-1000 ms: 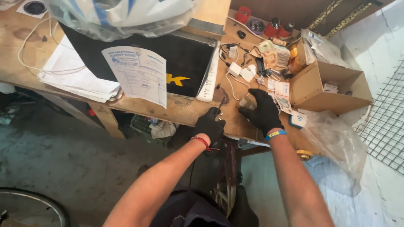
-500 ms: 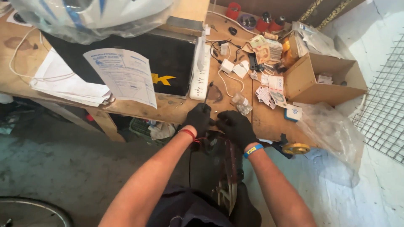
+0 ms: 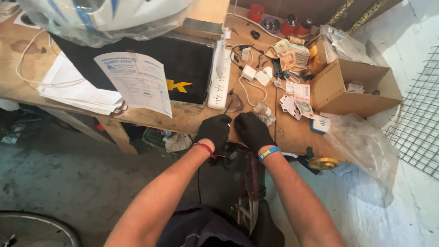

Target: Adjusting the front brake cable of a bicycle by tensioning the cable with pliers and tightening the anchor bolt with a wrench.

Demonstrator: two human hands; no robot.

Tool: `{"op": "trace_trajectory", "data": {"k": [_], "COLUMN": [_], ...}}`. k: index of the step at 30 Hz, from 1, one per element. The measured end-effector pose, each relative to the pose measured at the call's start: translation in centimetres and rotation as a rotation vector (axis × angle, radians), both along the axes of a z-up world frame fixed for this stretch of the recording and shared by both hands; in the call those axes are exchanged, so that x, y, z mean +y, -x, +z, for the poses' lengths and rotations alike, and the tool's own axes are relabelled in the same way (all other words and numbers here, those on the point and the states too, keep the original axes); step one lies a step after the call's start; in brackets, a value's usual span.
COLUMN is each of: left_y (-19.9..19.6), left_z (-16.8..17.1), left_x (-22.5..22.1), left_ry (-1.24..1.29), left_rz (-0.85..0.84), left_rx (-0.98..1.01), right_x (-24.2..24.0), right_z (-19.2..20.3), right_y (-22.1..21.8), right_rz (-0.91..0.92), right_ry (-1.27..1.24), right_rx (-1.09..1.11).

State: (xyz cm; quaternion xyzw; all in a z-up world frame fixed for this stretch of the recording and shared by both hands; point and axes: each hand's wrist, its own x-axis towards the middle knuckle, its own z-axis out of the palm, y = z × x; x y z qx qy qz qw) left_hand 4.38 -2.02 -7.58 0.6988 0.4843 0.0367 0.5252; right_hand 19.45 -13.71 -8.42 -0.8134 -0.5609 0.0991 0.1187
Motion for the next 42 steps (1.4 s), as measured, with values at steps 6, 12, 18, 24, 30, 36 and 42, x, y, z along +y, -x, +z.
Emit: {"op": "trace_trajectory", "data": {"k": [6,12,18,24,30,36,42], "left_y": [0.4,1.1,6.9,15.2,25.9,35.1,45.8], "left_z": [2.9,2.0,7.0,7.3,5.2,6.1,9.8], "left_x": [-1.3,-1.4,-3.9,-4.6,-2.7,0.4,6.0], "left_ry": [-0.101,-0.125,-0.006,-0.008,0.152,0.023,0.101], "left_rz": [-0.098,-0.161,-0.084,0.254,0.524,0.634,0.997], "left_rx": [0.042,0.081,-0.029,-0.208,-0.498,-0.639,-0.642], "right_x": [-0.4,-1.4,-1.6,0.4,4.5,11.2,19.7], "right_z": [1.7,2.6,7.1,8.7,10.1,10.3,7.8], "right_y": [1.5,2.3,8.5,16.7,26.4,35.4,46.8], "right_rz": [0.037,-0.222,-0.31,-0.096,-0.195,0.008,0.367], "right_ry": [0.125,-0.124,-0.137,-0.194,0.039,0.066,-0.087], "right_rx": [-0.16,0.423,0.54,0.782,1.012,1.143,1.498]}}
